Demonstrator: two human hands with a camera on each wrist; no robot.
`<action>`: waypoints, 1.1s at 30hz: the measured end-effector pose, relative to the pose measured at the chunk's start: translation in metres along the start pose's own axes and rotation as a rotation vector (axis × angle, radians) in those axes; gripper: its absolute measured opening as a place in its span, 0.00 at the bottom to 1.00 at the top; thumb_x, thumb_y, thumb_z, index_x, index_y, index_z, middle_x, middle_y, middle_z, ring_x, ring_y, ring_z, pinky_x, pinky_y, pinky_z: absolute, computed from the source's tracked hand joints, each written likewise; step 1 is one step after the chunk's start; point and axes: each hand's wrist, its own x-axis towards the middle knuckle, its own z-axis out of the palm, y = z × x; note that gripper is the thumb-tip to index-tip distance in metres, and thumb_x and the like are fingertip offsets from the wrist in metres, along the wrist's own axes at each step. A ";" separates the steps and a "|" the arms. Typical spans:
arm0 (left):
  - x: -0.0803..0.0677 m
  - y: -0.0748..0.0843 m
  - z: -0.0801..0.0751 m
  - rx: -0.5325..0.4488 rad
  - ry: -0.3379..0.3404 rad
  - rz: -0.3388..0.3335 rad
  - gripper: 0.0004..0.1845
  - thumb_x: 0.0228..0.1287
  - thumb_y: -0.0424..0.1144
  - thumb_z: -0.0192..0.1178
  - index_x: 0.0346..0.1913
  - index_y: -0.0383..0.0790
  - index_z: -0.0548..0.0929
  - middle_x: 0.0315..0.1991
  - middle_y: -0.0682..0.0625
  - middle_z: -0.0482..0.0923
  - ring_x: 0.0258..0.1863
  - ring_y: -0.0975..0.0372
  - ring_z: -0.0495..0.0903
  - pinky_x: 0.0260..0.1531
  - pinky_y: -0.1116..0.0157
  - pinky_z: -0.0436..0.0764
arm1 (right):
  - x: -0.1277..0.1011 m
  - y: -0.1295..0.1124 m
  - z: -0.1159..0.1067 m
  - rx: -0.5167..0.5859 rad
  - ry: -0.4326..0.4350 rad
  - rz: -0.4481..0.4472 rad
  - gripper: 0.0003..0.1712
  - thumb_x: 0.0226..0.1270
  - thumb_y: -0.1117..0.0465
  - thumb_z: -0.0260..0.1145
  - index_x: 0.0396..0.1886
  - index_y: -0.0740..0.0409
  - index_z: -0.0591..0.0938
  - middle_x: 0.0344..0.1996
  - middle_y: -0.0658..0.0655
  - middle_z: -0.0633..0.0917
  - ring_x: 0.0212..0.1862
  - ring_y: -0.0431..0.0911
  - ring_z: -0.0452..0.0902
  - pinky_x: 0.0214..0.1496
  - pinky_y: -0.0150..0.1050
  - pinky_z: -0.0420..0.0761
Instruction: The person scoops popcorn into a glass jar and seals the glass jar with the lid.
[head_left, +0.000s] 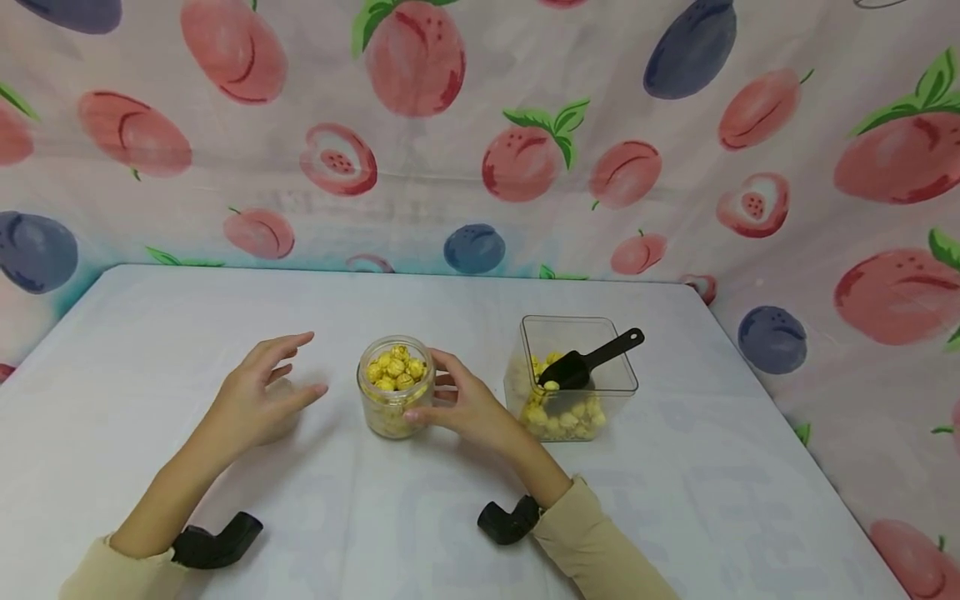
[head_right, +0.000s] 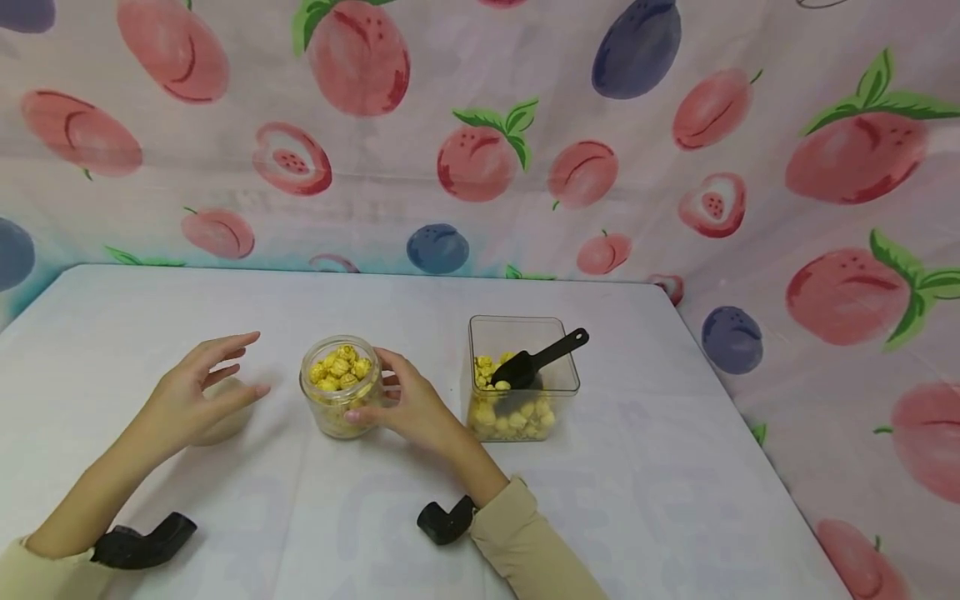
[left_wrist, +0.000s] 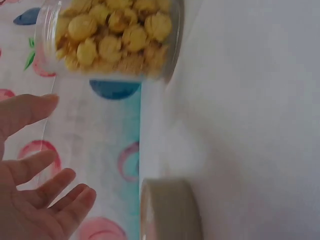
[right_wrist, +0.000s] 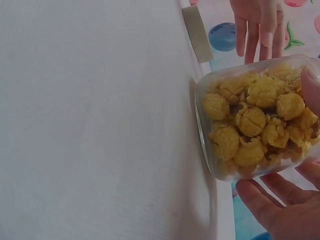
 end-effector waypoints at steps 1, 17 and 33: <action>0.000 -0.002 -0.003 0.032 -0.012 0.001 0.35 0.55 0.39 0.67 0.66 0.39 0.66 0.62 0.38 0.64 0.58 0.42 0.68 0.56 0.45 0.70 | 0.000 0.000 0.000 -0.001 -0.001 -0.002 0.47 0.54 0.56 0.72 0.70 0.44 0.58 0.64 0.53 0.66 0.62 0.50 0.66 0.63 0.44 0.73; -0.002 -0.037 -0.032 0.380 -0.308 -0.017 0.48 0.45 0.51 0.71 0.67 0.34 0.61 0.60 0.29 0.61 0.52 0.35 0.63 0.43 0.40 0.72 | 0.001 0.001 0.000 -0.001 0.003 0.006 0.46 0.54 0.56 0.72 0.70 0.45 0.58 0.64 0.53 0.66 0.61 0.50 0.67 0.63 0.43 0.73; -0.003 -0.058 -0.038 0.424 -0.358 -0.034 0.47 0.39 0.51 0.74 0.61 0.29 0.65 0.49 0.32 0.68 0.44 0.45 0.69 0.33 0.56 0.74 | 0.000 0.000 0.000 -0.011 0.007 0.000 0.47 0.54 0.57 0.72 0.70 0.45 0.58 0.64 0.52 0.67 0.61 0.49 0.67 0.63 0.42 0.73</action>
